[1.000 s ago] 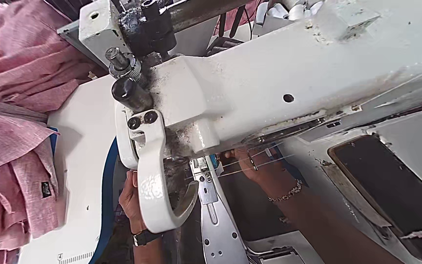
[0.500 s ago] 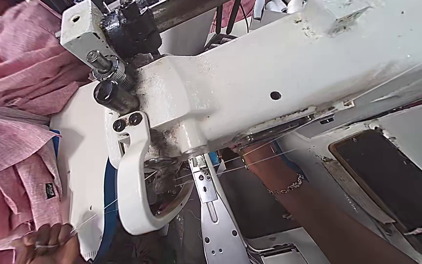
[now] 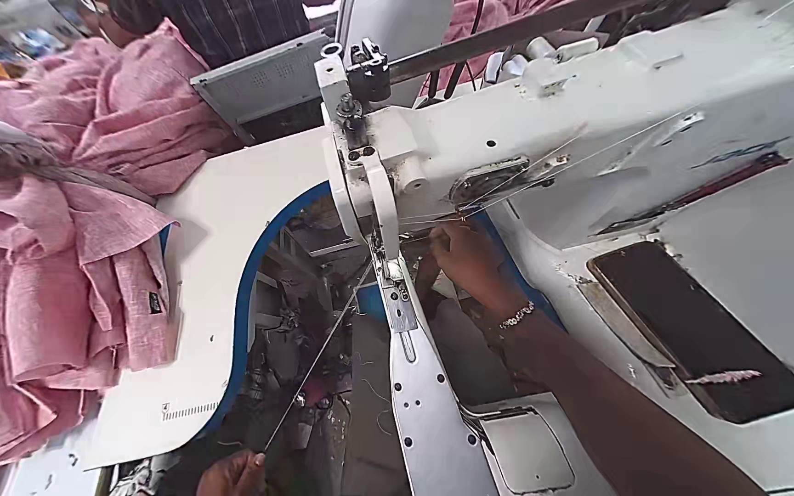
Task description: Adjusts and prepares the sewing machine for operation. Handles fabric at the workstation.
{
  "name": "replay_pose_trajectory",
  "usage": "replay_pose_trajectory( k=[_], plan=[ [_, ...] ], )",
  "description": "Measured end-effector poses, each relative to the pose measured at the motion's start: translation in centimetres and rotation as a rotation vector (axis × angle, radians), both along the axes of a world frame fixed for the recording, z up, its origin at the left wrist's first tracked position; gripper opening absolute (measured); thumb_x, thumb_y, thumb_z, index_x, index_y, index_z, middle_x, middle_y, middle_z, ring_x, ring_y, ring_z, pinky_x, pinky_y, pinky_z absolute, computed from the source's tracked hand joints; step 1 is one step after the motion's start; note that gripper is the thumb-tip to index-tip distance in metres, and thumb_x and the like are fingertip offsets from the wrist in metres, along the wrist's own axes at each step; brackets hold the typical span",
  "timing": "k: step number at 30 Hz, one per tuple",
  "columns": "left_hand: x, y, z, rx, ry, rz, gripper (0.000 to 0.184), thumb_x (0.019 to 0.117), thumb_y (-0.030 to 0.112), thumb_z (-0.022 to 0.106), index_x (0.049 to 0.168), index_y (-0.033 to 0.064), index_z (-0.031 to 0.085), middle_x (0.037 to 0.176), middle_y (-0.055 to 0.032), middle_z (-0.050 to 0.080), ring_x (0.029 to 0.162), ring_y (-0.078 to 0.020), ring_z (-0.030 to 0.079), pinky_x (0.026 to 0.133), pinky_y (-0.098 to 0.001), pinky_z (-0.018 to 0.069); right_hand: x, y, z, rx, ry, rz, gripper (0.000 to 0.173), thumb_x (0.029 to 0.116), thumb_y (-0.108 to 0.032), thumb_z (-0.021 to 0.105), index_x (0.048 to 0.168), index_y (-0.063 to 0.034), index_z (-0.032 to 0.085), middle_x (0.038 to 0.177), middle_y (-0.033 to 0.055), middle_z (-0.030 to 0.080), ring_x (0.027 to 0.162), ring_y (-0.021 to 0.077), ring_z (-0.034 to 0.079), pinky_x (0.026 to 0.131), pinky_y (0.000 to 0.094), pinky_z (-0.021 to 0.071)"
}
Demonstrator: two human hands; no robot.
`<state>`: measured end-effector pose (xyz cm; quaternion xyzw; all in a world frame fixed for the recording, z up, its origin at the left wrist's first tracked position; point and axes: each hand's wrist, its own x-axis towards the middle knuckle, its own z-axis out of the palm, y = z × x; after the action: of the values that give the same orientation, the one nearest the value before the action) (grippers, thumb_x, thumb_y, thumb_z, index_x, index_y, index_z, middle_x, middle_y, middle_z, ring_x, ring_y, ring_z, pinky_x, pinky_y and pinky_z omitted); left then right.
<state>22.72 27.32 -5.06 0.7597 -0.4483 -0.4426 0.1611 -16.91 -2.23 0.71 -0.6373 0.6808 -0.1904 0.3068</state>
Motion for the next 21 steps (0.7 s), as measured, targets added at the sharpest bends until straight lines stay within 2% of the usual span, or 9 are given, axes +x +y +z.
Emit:
replay_pose_trajectory(
  k=[2, 4, 5, 7, 10, 13, 16, 19, 21],
  plan=[
    [-0.6, 2.5, -5.5, -0.066, 0.318, 0.408, 0.034, 0.1048, 0.004, 0.036, 0.081, 0.0038, 0.059, 0.071, 0.0009, 0.072, 0.063, -0.0052, 0.067, 0.064, -0.0226, 0.0569, 0.1, 0.3, 0.2, 0.002, 0.016, 0.017, 0.019, 0.1011, -0.01, 0.059, 0.113, 0.0, 0.069, 0.104, 0.0226, 0.069, 0.101, 0.0408, 0.066, 0.088, 0.0615, 0.0484],
    [-1.4, 4.5, -11.3, -0.172, 0.593, 0.963, 0.037, 0.1114, 0.02, 0.024, 0.087, 0.0107, 0.05, 0.07, 0.0014, 0.068, 0.063, -0.0064, 0.067, 0.061, -0.0226, 0.0578, 0.5, 0.7, 0.4, -0.025, 0.034, 0.014, 0.02, 0.1031, -0.013, 0.057, 0.112, -0.0002, 0.069, 0.104, 0.0226, 0.069, 0.101, 0.0405, 0.066, 0.088, 0.0603, 0.0489],
    [-1.5, 5.4, -13.9, -0.146, 0.539, 1.05, 0.032, 0.111, 0.022, 0.027, 0.095, 0.0073, 0.05, 0.076, -0.0019, 0.065, 0.067, -0.0094, 0.066, 0.064, -0.026, 0.057, 0.7, 0.8, 0.5, -0.05, 0.046, 0.005, 0.022, 0.1035, -0.012, 0.055, 0.116, -0.0004, 0.068, 0.109, 0.0234, 0.069, 0.105, 0.0412, 0.066, 0.089, 0.0604, 0.0488],
    [-1.1, 7.0, -16.5, 0.054, 0.216, 0.734, 0.033, 0.1091, 0.01, 0.038, 0.127, -0.014, 0.053, 0.115, -0.0248, 0.062, 0.099, -0.025, 0.061, 0.09, -0.0383, 0.051, 1.1, 1.2, 0.5, -0.121, 0.066, 0.02, 0.034, 0.1038, -0.01, 0.052, 0.135, -0.0006, 0.06, 0.123, 0.0246, 0.066, 0.115, 0.043, 0.064, 0.096, 0.0613, 0.048],
    [-2.6, 1.8, -14.0, 0.356, -0.091, 0.191, 0.047, 0.107, 0.02, 0.052, 0.14, -0.014, 0.049, 0.141, -0.0358, 0.052, 0.135, -0.0452, 0.05, 0.114, -0.0559, 0.0372, 2.1, 1.4, 0.8, -0.191, 0.106, 0.124, 0.049, 0.1014, -0.003, 0.048, 0.15, -0.0028, 0.049, 0.133, 0.0278, 0.062, 0.12, 0.0453, 0.062, 0.098, 0.0609, 0.048],
    [-5.1, -7.4, -11.5, -0.046, -0.137, 0.101, 0.037, 0.1048, 0.023, 0.057, 0.12, -0.0087, 0.068, 0.119, -0.0305, 0.068, 0.116, -0.0452, 0.064, 0.104, -0.0617, 0.0454, 3.3, 1.6, 1.0, -0.133, 0.131, 0.202, 0.055, 0.0973, 0.004, 0.048, 0.151, -0.0055, 0.049, 0.138, 0.0266, 0.06, 0.125, 0.0418, 0.06, 0.104, 0.0544, 0.0467],
    [-10.9, -16.9, -5.2, -0.542, 0.293, 0.113, 0.037, 0.1069, 0.015, 0.045, 0.131, -0.0083, 0.06, 0.13, -0.0233, 0.064, 0.122, -0.0304, 0.061, 0.106, -0.0457, 0.0465, 3.4, 2.1, 1.7, -0.113, 0.157, 0.22, 0.052, 0.0981, 0.003, 0.044, 0.148, -0.0069, 0.054, 0.139, 0.0225, 0.062, 0.128, 0.0387, 0.06, 0.108, 0.0529, 0.044],
    [-17.5, -23.2, -0.4, -0.623, 0.711, -0.005, 0.05, 0.1084, 0.022, 0.032, 0.146, -0.0089, 0.045, 0.146, -0.0244, 0.053, 0.134, -0.0258, 0.053, 0.113, -0.0398, 0.0416, 3.1, 3.8, 2.1, -0.073, 0.195, 0.3, 0.052, 0.1, 0.0, 0.041, 0.15, -0.0061, 0.052, 0.141, 0.0222, 0.061, 0.131, 0.0382, 0.058, 0.111, 0.0524, 0.0409],
    [-19.4, -24.6, 1.3, -0.536, 0.781, -0.028, 0.048, 0.1113, 0.023, 0.031, 0.145, -0.0089, 0.044, 0.132, -0.0228, 0.059, 0.111, -0.0199, 0.062, 0.097, -0.0355, 0.0506, 2.5, 5.7, 2.4, -0.091, 0.228, 0.311, 0.048, 0.1011, -0.003, 0.042, 0.147, -0.0053, 0.055, 0.138, 0.0234, 0.063, 0.128, 0.0401, 0.059, 0.108, 0.0552, 0.043]
  ],
)
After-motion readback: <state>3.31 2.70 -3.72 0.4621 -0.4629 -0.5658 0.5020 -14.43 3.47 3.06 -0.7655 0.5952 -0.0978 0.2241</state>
